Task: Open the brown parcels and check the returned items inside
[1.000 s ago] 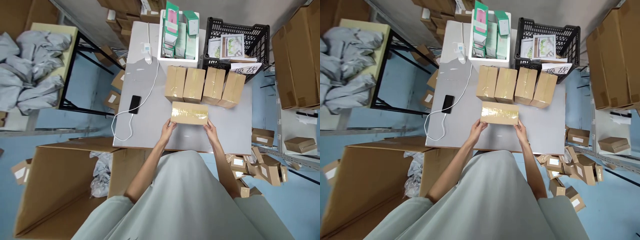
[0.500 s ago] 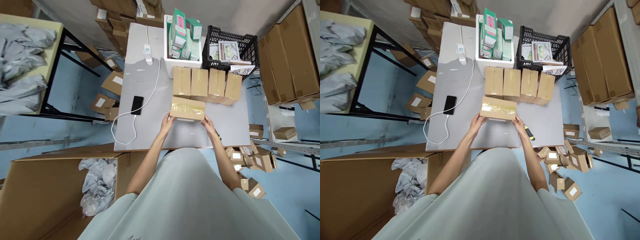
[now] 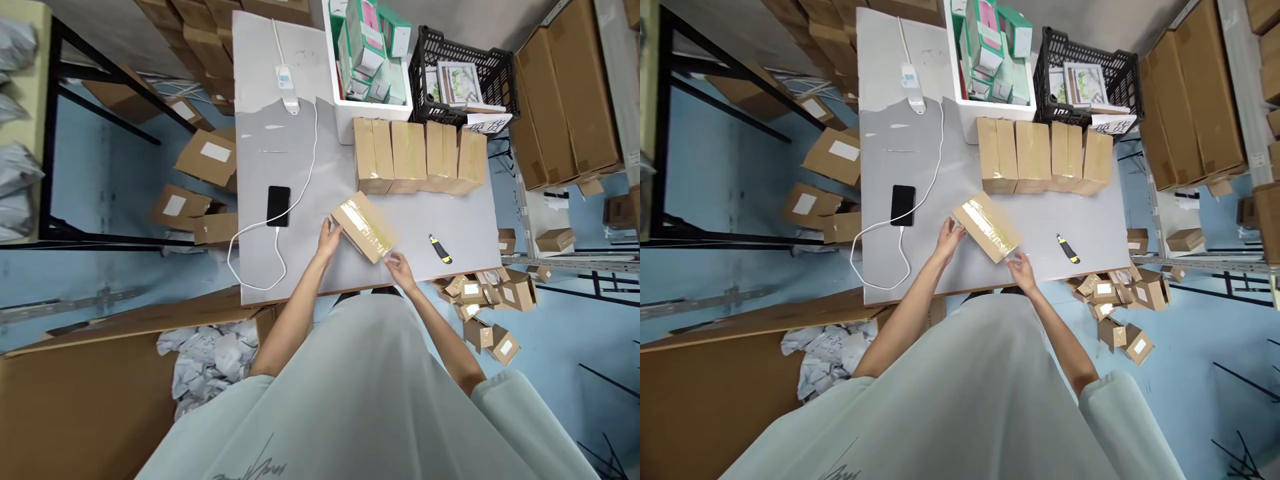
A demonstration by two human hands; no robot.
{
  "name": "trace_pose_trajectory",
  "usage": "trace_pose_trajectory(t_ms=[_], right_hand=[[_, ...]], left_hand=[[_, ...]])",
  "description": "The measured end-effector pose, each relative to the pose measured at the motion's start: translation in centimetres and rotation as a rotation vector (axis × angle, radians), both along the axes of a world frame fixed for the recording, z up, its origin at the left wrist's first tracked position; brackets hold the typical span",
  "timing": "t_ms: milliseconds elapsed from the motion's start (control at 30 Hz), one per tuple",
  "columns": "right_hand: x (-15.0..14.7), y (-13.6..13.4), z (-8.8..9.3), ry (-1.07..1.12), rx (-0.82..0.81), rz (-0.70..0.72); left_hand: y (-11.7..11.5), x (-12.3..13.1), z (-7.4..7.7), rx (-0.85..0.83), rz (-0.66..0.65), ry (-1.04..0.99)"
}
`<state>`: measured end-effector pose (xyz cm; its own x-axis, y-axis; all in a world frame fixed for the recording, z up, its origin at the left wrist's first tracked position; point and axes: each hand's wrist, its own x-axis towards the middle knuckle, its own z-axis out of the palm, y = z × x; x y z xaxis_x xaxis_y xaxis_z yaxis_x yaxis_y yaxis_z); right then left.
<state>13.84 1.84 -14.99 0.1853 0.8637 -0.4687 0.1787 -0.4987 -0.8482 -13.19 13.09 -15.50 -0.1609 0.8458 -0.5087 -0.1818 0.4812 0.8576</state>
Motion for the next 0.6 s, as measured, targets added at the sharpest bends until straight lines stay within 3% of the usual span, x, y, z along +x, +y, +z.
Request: trace_pose_trajectory(t_ms=[100, 267, 400, 600], right_hand=[[2.2, 3.2, 0.9, -0.170, 0.092, -0.042], [3.4, 8.0, 1.8, -0.126, 0.107, 0.209], [2.2, 6.8, 2.1, -0.241, 0.084, 0.312], [1.3, 3.4, 2.3, -0.233, -0.054, 0.419]], left_hand=[[-2.1, 0.2, 0.0, -0.093, -0.125, -0.025], [-8.2, 2.2, 0.1, -0.199, -0.273, -0.071], [-11.1, 3.7, 0.4, -0.075, -0.341, -0.107], [-11.4, 3.6, 1.2, -0.020, -0.215, -0.029]])
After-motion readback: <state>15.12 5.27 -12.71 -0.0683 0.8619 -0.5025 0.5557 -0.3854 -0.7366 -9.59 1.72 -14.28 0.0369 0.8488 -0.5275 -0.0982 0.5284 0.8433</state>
